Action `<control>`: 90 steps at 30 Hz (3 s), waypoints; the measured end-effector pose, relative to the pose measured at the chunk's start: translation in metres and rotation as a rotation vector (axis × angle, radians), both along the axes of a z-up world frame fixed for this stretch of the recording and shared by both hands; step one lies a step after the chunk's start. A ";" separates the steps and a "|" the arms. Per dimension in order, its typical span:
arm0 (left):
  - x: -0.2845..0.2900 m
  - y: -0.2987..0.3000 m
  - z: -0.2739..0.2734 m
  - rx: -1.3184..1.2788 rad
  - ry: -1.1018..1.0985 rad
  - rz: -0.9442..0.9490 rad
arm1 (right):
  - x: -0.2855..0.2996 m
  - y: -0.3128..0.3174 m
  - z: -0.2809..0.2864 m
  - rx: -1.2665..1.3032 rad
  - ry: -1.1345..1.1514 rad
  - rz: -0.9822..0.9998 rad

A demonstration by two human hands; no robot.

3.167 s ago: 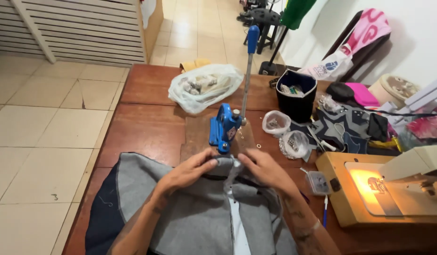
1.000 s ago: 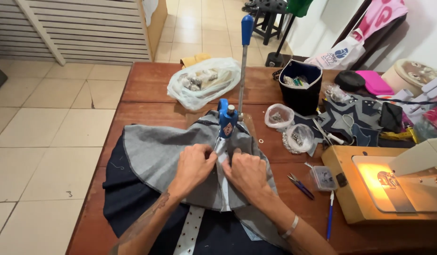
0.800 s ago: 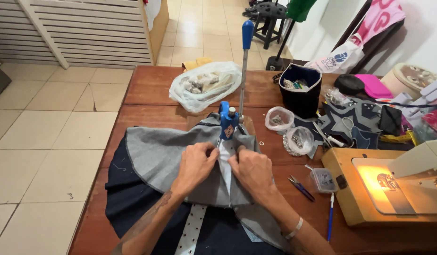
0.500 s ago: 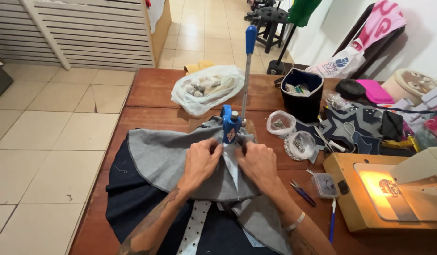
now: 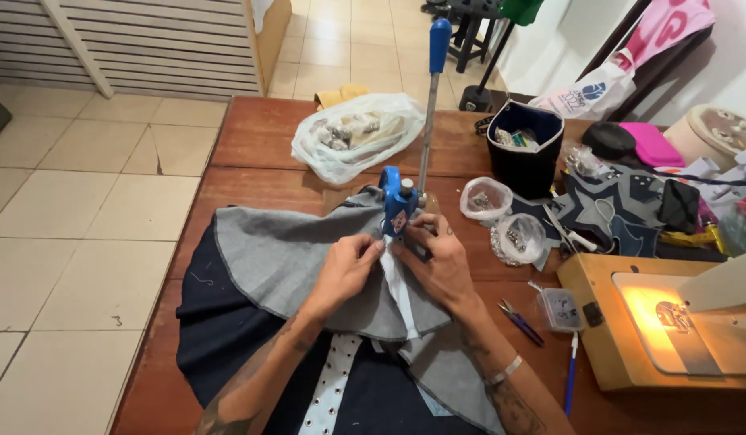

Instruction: Attaching metal hardware to a garment using a manual hand press

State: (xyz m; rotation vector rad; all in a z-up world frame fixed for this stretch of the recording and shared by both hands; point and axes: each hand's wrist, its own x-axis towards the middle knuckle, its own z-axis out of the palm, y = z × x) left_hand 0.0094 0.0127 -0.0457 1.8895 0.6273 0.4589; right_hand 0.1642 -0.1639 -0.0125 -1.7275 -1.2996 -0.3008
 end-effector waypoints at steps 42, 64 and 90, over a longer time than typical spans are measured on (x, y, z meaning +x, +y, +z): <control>-0.010 0.005 0.021 0.392 -0.403 -0.060 | 0.014 0.014 -0.017 0.032 0.214 0.154; -0.001 0.007 0.006 0.482 -0.483 -0.041 | -0.009 0.009 -0.007 -0.010 -0.348 -0.009; 0.004 -0.020 0.008 0.168 -0.469 0.143 | 0.219 0.051 -0.080 -0.430 0.561 -0.504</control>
